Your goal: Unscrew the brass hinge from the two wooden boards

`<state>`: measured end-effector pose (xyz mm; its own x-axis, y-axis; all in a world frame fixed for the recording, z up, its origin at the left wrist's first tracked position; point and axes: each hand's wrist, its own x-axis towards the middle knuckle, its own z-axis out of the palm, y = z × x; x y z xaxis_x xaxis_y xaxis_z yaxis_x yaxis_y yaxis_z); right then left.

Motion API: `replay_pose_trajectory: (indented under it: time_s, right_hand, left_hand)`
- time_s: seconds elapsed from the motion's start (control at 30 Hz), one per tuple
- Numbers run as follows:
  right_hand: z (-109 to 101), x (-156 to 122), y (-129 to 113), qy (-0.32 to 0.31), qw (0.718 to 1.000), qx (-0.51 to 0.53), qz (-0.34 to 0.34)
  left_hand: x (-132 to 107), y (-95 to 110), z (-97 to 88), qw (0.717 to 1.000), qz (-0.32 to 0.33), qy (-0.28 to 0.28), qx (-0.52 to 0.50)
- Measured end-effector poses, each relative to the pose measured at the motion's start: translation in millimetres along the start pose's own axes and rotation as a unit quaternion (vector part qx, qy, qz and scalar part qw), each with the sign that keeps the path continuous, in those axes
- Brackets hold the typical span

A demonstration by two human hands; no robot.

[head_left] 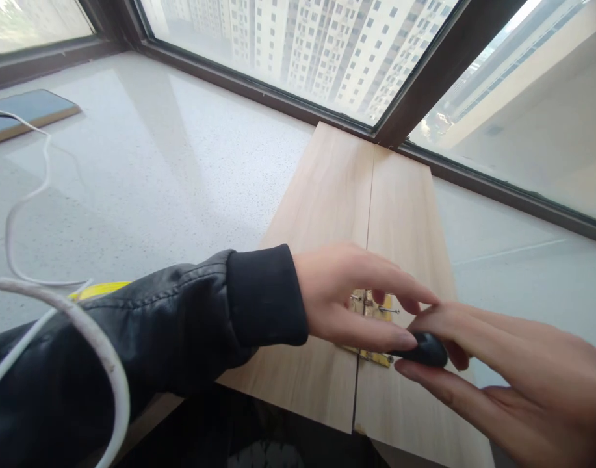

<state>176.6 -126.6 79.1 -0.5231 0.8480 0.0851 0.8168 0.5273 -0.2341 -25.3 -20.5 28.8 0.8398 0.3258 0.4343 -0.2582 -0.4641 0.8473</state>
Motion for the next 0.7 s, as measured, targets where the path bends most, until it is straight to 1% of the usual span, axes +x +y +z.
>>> replay_pose_trajectory:
  time_s: [0.07,0.13,0.2,0.27,0.33,0.4,0.47,0.53,0.57,0.6,0.63,0.7]
  right_hand:
    - [1.9,1.9,0.1,0.035,0.999,0.038,0.001]
    - [4.4,6.5,0.5,0.050,0.995,0.081,-0.006]
    - [7.7,13.8,2.4,0.056,0.990,0.127,-0.008]
    - [11.0,21.4,5.8,0.053,0.984,0.172,-0.003]
    - [13.3,26.9,10.7,0.036,0.977,0.212,-0.006]
    - [13.5,29.3,18.0,0.006,0.972,0.235,-0.011]
    - [12.0,29.5,29.8,0.004,0.968,0.252,0.007]
    - [10.1,28.9,47.5,0.047,0.960,0.269,0.060]
    - [9.6,28.6,58.5,0.091,0.948,0.286,0.106]
    - [9.6,28.3,70.6,0.126,0.938,0.293,0.132]
    - [10.4,27.9,83.2,0.157,0.929,0.300,0.150]
    - [14.8,26.7,107.8,0.229,0.900,0.323,0.182]
  left_hand:
    - [-6.5,16.0,5.1,0.999,-0.003,0.013,0.043]
    - [-13.6,27.9,8.9,0.995,-0.016,0.017,0.100]
    - [-18.7,34.4,10.4,0.983,-0.017,0.039,0.180]
    - [-21.3,36.9,10.3,0.967,-0.003,0.046,0.249]
    - [-22.4,38.1,9.6,0.955,0.013,0.026,0.294]
    - [-23.7,40.3,8.8,0.943,0.019,-0.003,0.331]
    - [-26.0,44.3,7.5,0.928,0.018,-0.017,0.373]
    - [-28.6,50.6,5.3,0.906,0.014,-0.025,0.422]
    - [-29.6,54.5,4.0,0.892,0.010,-0.033,0.450]
    - [-30.3,58.7,2.5,0.876,0.006,-0.044,0.480]
    - [-30.6,63.1,1.0,0.859,0.002,-0.058,0.509]
    - [-29.7,71.3,-1.7,0.825,0.002,-0.093,0.558]
